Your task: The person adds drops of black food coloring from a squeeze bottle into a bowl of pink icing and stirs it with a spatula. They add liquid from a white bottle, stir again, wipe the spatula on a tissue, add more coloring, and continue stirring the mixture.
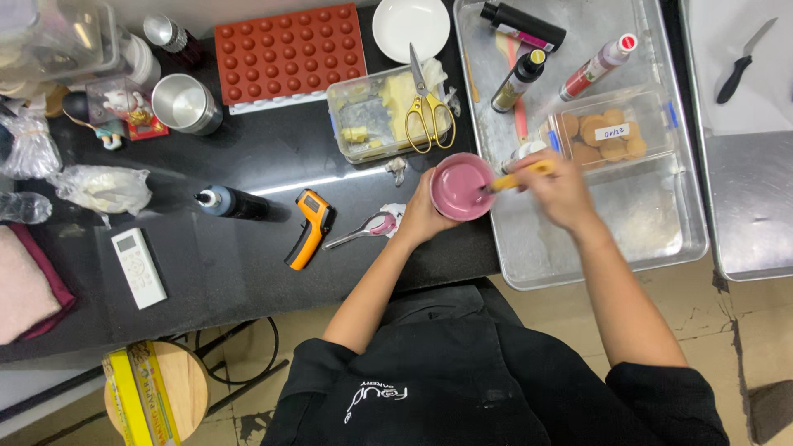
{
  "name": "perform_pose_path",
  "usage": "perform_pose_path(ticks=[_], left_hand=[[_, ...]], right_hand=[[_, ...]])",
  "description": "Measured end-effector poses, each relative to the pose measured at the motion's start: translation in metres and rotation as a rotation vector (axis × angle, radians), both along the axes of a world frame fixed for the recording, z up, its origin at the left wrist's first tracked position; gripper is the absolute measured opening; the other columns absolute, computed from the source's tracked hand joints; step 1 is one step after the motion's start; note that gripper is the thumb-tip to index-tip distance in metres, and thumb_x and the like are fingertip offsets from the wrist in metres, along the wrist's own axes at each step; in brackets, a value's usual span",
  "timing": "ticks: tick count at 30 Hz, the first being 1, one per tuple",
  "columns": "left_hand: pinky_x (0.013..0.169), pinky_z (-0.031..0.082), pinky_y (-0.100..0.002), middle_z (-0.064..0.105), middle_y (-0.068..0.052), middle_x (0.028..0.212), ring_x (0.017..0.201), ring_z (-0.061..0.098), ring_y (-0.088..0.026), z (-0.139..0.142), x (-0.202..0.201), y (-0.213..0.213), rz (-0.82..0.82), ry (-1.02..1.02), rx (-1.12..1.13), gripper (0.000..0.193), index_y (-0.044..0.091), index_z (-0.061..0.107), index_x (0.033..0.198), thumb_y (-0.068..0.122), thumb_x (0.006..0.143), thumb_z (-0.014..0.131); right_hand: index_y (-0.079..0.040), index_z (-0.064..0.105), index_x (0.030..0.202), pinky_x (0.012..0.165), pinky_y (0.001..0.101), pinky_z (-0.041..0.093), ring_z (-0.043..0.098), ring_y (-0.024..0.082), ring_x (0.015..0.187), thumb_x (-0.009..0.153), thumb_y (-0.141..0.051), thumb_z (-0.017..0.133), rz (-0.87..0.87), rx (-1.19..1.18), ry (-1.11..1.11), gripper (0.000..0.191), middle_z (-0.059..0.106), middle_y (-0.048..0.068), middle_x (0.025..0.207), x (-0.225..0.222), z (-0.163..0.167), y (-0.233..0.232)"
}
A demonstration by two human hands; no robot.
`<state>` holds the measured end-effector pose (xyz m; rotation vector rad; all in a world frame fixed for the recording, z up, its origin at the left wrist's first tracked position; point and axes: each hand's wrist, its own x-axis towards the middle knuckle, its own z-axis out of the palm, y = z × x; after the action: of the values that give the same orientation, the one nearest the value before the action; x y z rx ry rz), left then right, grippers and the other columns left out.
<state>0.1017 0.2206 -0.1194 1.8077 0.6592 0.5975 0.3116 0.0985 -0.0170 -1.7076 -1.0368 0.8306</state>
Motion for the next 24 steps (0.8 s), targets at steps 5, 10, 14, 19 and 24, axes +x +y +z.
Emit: perform_pose_path(ticks=[5, 10, 14, 19, 24], left_hand=[[0.111, 0.045, -0.041, 0.050, -0.019, 0.144, 0.135, 0.052, -0.036, 0.003, 0.001, -0.002, 0.022, 0.030, -0.002, 0.113, 0.004, 0.035, 0.147, 0.024, 0.055, 0.096], [0.115, 0.043, -0.042, 0.049, -0.020, 0.148, 0.139, 0.050, -0.037, 0.003, 0.000, -0.001, 0.009, 0.020, 0.005, 0.114, 0.004, 0.034, 0.150, 0.025, 0.057, 0.097], [0.115, 0.041, -0.044, 0.046, -0.022, 0.149, 0.141, 0.047, -0.038, 0.002, -0.001, -0.001, 0.003, 0.030, -0.007, 0.116, 0.003, 0.033, 0.151, 0.025, 0.057, 0.097], [0.115, 0.042, -0.044, 0.047, -0.021, 0.149, 0.140, 0.048, -0.037, 0.000, -0.001, -0.001, 0.003, 0.028, -0.022, 0.117, 0.004, 0.033, 0.151, 0.027, 0.056, 0.098], [0.116, 0.043, -0.044, 0.048, -0.021, 0.148, 0.140, 0.050, -0.038, 0.000, 0.000, -0.001, 0.002, 0.013, -0.002, 0.117, 0.005, 0.033, 0.151, 0.027, 0.056, 0.098]], right_hand=[[0.005, 0.066, 0.105, 0.078, 0.0314, 0.056, 0.068, 0.020, 0.081, 0.099, -0.007, 0.060, -0.233, 0.260, 0.236, 0.014, 0.069, 0.013, 0.097, 0.033, -0.009, -0.035], [0.004, 0.067, 0.106, 0.077, 0.0322, 0.056, 0.068, 0.021, 0.081, 0.102, -0.008, 0.059, -0.373, 0.380, 0.363, 0.015, 0.069, 0.012, 0.095, 0.030, -0.018, -0.049], [0.003, 0.066, 0.109, 0.079, 0.0296, 0.055, 0.068, 0.017, 0.083, 0.103, -0.009, 0.061, -0.294, 0.251, 0.148, 0.014, 0.069, 0.009, 0.097, 0.010, -0.021, -0.047], [0.000, 0.071, 0.106, 0.076, 0.0282, 0.052, 0.068, 0.016, 0.083, 0.100, -0.007, 0.065, -0.097, 0.108, -0.175, 0.012, 0.068, 0.008, 0.096, -0.010, -0.006, -0.033], [-0.001, 0.072, 0.104, 0.074, 0.0289, 0.053, 0.068, 0.016, 0.081, 0.097, -0.008, 0.065, -0.002, 0.074, -0.277, 0.012, 0.067, 0.009, 0.094, -0.016, 0.009, -0.020]])
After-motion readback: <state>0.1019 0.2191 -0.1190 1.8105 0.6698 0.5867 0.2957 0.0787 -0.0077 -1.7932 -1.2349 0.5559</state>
